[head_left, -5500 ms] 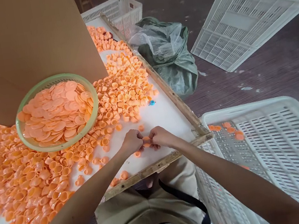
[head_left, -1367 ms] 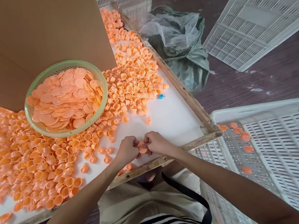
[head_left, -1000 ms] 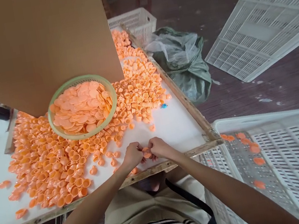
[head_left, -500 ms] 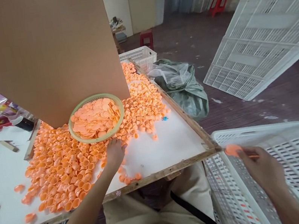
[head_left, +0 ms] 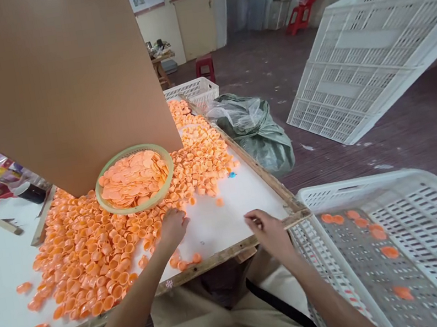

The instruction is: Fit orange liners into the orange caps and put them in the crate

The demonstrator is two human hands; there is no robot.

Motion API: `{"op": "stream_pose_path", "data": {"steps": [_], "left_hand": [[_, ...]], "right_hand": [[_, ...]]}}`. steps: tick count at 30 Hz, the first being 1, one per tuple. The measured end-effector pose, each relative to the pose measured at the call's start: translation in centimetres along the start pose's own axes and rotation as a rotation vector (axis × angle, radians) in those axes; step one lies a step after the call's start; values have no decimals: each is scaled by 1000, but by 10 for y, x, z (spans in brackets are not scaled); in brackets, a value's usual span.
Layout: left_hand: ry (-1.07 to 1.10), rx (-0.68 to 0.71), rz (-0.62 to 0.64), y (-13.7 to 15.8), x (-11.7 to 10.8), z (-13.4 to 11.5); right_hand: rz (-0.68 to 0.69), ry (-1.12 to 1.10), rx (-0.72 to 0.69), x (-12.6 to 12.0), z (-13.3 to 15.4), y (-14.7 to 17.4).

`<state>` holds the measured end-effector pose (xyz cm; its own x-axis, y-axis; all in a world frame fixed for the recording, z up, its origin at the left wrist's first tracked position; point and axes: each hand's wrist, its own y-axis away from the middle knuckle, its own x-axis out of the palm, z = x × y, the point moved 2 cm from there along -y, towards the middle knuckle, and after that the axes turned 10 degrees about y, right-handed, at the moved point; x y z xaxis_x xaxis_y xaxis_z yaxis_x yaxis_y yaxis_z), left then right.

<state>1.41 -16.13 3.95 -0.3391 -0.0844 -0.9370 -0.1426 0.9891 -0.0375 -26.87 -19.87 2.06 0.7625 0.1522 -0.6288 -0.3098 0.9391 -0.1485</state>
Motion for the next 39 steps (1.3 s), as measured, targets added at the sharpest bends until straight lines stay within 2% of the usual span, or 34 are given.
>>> {"op": "stream_pose_path", "data": {"steps": [4,6,8,11,15,17,20,26,33,39], "left_hand": [[481,18,121,8,27,-31],[666,-4,179,12,42,-44],[728,-54,170,15,49,-50],[579,-61,52,15,37,-47],[159,-81,-192,2,3,-24],[-7,-123,-197,-7,-5,-11],[-138,-113,-95,-16,0,1],[-117,-13,-43,-7,17,-2],[18,-15,13,7,8,4],[-8,71,11,21,0,2]], "right_hand": [[127,-11,-208,49,34,-8],[171,2,-265,65,37,-12],[210,24,-273,75,33,-15],[229,81,-218,79,26,-18],[226,147,-216,77,26,-17],[210,170,-231,78,28,-16],[175,180,-242,79,28,-14],[99,151,-242,74,25,-13],[95,133,-236,75,23,-11],[79,125,-218,74,22,-10]]}}
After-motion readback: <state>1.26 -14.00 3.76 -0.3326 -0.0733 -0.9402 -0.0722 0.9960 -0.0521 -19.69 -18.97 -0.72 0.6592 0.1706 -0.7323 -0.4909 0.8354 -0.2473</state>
